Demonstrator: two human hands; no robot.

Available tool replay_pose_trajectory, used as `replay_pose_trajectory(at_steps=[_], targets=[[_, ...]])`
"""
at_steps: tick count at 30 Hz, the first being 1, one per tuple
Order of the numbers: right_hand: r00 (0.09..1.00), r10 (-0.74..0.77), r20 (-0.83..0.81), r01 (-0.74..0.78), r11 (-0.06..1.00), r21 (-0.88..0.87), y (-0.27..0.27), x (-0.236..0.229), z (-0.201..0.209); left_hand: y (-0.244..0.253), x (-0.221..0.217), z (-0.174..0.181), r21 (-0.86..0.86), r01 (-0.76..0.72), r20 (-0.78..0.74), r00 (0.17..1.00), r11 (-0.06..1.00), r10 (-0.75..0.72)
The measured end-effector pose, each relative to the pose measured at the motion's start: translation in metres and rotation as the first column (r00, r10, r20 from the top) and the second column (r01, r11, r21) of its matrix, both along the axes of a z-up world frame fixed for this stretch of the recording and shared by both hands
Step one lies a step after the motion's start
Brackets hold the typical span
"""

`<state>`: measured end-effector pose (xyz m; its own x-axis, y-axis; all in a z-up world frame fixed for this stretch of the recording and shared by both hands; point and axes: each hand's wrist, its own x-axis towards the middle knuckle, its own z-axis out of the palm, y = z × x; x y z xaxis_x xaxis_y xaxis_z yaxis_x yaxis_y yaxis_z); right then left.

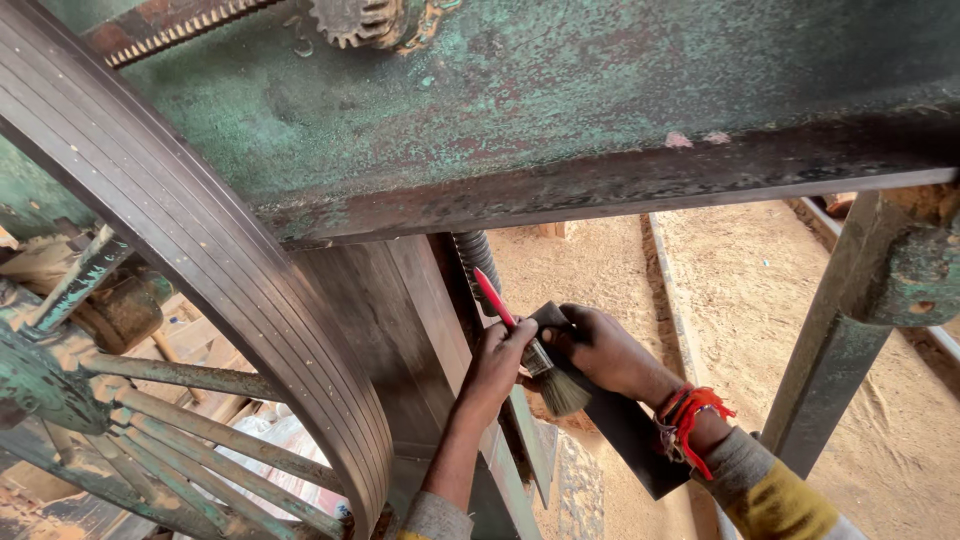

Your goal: The person cleans various components of a large industrial machine, using a brush and a thin metal tool to remove sawdust and debris from gears, belts, and rotating wheels.

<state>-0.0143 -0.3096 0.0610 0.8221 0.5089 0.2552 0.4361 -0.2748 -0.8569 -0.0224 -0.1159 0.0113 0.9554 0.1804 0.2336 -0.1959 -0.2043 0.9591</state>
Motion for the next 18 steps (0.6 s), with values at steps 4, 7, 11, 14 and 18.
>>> replay_pose_trajectory(at_steps=[4,7,11,14,18], targets=[[0.996,-0.051,0.076,0.059,0.993,-0.101,-0.007,-0.003,0.001,-0.005,-0.016,0.013,-0.078,0.093,0.003,0.996,0.993,-0.093],[0.990,0.021,-0.138,-0.028,0.998,-0.049,-0.023,0.004,-0.001,-0.009,-0.021,0.026,-0.122,-0.028,-0.047,0.999,0.992,0.022],[0.958,0.287,-0.017,-0.287,0.957,-0.031,-0.035,-0.009,-0.021,0.003,-0.004,0.019,-0.033,-0.236,0.111,0.965,0.971,0.238],[0.939,0.215,0.269,-0.217,0.976,-0.025,-0.039,-0.023,-0.030,0.021,0.015,0.010,0.051,-0.391,0.258,0.894,0.919,0.366],[0.985,-0.174,0.002,0.174,0.980,-0.092,-0.050,-0.025,-0.046,0.033,0.026,0.022,-0.080,-0.279,0.248,0.924,0.957,0.290]])
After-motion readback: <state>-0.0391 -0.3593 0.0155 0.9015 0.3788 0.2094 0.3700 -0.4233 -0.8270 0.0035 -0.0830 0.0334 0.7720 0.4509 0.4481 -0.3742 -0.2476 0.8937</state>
